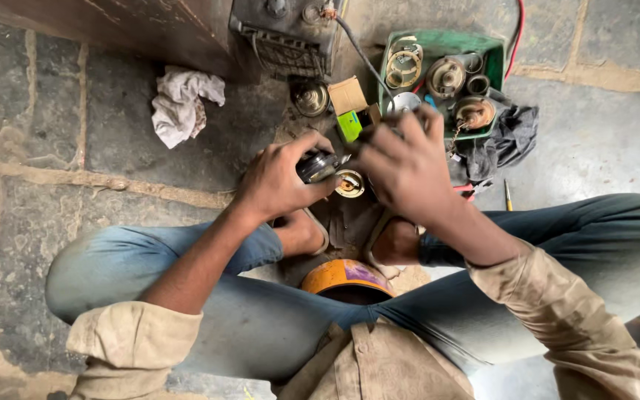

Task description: The person sits on the floor and repairs a circular electrical component. They use a wrench to tighten a bolt, pliers to strip a wire, and sandpaper to clean the contact points. The person then wipes the component with a cloth and reassembles the housing.

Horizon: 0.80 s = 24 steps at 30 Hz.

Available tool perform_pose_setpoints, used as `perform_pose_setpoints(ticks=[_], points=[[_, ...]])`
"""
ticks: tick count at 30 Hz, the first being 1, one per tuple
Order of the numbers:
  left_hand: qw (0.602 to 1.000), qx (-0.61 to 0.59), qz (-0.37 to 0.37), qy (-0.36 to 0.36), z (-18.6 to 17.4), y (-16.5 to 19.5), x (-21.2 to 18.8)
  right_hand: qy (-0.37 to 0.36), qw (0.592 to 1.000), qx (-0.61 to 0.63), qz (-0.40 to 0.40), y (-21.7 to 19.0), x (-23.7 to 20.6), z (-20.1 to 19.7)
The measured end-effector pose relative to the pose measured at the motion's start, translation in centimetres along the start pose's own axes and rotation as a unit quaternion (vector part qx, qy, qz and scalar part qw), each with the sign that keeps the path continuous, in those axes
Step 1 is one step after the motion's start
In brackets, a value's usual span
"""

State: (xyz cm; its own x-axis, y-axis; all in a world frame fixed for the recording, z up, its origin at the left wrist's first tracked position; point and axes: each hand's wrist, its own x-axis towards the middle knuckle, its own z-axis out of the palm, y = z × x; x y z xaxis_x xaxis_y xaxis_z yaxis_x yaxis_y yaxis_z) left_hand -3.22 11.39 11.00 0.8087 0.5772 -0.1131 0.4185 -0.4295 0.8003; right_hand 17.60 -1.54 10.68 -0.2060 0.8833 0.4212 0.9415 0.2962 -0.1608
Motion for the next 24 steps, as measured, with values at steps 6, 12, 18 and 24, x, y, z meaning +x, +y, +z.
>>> perform_pose_setpoints(ticks=[6,12,18,24], points=[[0.999,-0.036,-0.012,-0.004,-0.2,0.1,-0.1,-0.078,0.978,0.173,0.084,1.0,0.0,2.2],[1.0,-0.01,-0.002,-0.017,-0.1,0.0,0.0,-0.1,0.97,0.208,0.076,1.1,-0.4,2.5],[1.0,-0.022,0.012,-0.008,-0.2,0.0,-0.1,-0.097,0.976,0.185,0.064,0.8,0.0,2.8],[0.999,0.038,-0.018,-0.027,0.4,-0.4,-0.1,-0.021,0.999,-0.002,-0.044,-0.6,-0.2,1.7]])
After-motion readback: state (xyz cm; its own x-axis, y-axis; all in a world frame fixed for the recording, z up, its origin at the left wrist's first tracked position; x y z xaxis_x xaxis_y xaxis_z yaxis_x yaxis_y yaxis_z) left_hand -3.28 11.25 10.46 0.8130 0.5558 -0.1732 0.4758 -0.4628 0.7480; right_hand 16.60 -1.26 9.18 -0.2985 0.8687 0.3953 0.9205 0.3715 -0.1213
